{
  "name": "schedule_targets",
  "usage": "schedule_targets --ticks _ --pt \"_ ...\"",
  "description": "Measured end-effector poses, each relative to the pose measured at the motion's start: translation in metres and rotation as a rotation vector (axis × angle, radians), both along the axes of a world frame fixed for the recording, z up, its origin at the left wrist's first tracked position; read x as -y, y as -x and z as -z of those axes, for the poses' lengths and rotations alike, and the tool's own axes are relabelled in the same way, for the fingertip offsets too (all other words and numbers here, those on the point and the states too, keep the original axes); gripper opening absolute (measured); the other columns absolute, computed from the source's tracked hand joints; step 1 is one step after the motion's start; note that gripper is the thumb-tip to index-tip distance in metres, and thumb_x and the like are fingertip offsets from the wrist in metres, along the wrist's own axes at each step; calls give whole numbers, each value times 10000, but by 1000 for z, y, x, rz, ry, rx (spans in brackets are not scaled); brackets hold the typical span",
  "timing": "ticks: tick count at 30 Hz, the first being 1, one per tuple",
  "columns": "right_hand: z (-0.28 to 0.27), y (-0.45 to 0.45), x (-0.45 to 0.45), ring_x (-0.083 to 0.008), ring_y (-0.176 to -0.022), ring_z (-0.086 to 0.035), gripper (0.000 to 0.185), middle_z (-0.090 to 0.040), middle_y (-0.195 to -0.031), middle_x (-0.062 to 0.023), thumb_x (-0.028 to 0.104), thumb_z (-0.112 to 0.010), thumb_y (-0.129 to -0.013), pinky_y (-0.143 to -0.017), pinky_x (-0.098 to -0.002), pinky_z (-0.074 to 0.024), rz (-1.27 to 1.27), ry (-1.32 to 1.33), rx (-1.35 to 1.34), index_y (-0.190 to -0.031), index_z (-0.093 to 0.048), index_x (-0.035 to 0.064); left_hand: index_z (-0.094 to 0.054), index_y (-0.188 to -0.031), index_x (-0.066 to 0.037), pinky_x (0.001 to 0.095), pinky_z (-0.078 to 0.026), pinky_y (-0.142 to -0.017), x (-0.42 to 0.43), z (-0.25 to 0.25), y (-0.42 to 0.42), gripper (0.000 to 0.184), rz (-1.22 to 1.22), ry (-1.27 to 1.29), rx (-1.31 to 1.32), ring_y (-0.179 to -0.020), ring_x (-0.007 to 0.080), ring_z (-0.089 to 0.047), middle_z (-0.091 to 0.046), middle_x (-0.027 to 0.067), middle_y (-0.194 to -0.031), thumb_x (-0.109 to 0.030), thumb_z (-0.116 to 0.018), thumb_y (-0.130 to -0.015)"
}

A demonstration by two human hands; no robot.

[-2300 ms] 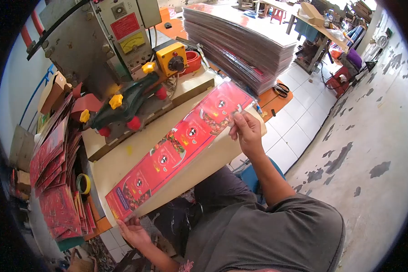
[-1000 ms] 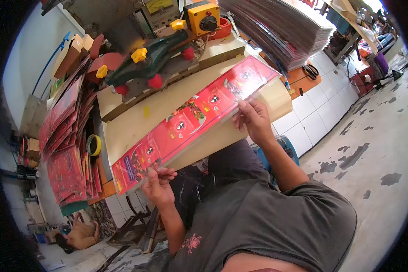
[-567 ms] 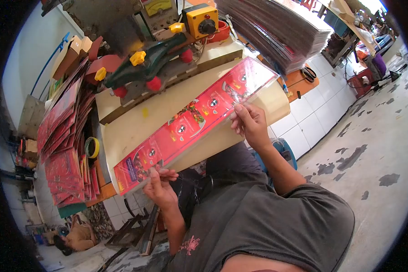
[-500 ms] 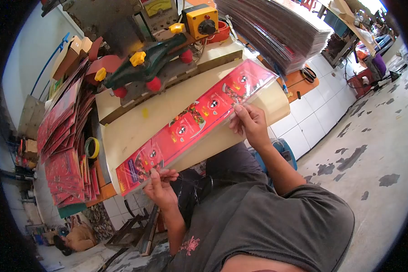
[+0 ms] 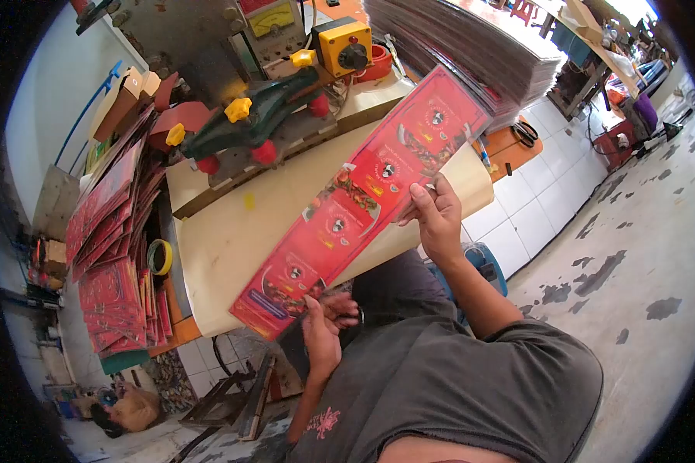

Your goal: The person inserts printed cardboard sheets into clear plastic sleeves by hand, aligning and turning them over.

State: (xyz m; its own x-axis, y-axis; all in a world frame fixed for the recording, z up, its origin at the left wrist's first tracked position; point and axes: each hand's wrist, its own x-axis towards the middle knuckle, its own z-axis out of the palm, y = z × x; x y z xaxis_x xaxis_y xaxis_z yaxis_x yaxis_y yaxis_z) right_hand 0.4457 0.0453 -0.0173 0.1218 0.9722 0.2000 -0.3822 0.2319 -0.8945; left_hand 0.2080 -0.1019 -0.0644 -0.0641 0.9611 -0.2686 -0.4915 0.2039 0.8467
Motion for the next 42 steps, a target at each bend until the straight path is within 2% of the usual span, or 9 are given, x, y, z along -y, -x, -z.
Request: schedule_targets --ticks 3,6,9,11,16,24,29,34,42 --pt "-1 -7 -3 -165 -674 -685 379 -683 -861 -101 240 -615 -1043 -580 -279 -551 -10 -14 11 -1280 -525 -42 -726 -1087 46 297 -546 -766 7 -11 1 514 317 115 113 -900 194 -706 -736 137 -997 -401 -475 -1105" --pt "1 -13 -8 -158 -670 -683 357 -685 -838 -95 259 -625 -1041 -564 -272 -531 -36 -10 -4 -1233 -538 -29 -748 -1058 40 298 -544 -770 13 -68 1 370 733 -124 -447 -903 185 -702 -737 142 -979 -286 -573 -1067" --pt "3 -13 -7 -158 -671 -684 335 -683 -833 -84 263 -634 -1039 -563 -266 -524 -76 -4 30 -1195 -553 -22 -753 -1011 33 308 -541 -776 11 -103 22 199 679 -504 -537 -914 199 -698 -736 136 -989 -136 -651 -985" --pt "1 -9 -4 -157 -678 -687 333 -685 -846 -79 260 -638 -1037 -566 -261 -520 -123 3 55 -1199 -558 -20 -745 -1003 30 334 -544 -816 11 -111 34 141 219 -499 -600 -957 227 -697 -733 135 -1019 -72 -677 -932" --pt "-1 10 1 -144 -722 -705 274 -704 -896 -59 214 -617 -1050 -578 -248 -511 -350 -49 99 -1224 -583 5 -595 -1339 17 335 -502 -958 -42 -114 33 407 -185 -512 -1093 -1067 216 -663 -699 137 -1126 -117 -666 -961" --pt "-6 29 -4 -148 -801 -713 283 -730 -993 -82 245 -597 -1064 -634 -258 -535 -558 -31 61 -1246 -588 27 -693 -1187 46 280 -499 -894 -51 -117 41 298 120 -81 -721 -969 100 -627 -726 54 -1003 -143 -740 -963" --pt "-9 29 1 -160 -986 -700 335 -743 -1145 -118 256 -599 -1062 -816 -308 -546 -700 -5 109 -1301 -584 22 -714 -1108 62 256 -494 -848 -36 -126 70 213 -217 -318 -784 -922 76 -604 -717 27 -983 -113 -703 -987" --pt "-4 13 5 -195 -1109 -682 321 -723 -1197 -138 257 -605 -1058 -918 -331 -535 -813 49 173 -1271 -624 17 -667 -1206 25 334 -542 -913 -30 -124 116 272 -706 -472 -411 -1006 161 -668 -720 92 -1142 -152 -688 -1000" --pt "-7 -10 -9 -225 -1122 -667 762 -706 -1158 -128 660 -505 -1001 -914 -361 -551 -795 11 98 -1345 -595 -14 -584 -1361 -63 297 -556 -872 -48 -112 117 446 -829 -504 -66 -1046 132 -663 -675 60 -1274 -248 -726 -981"
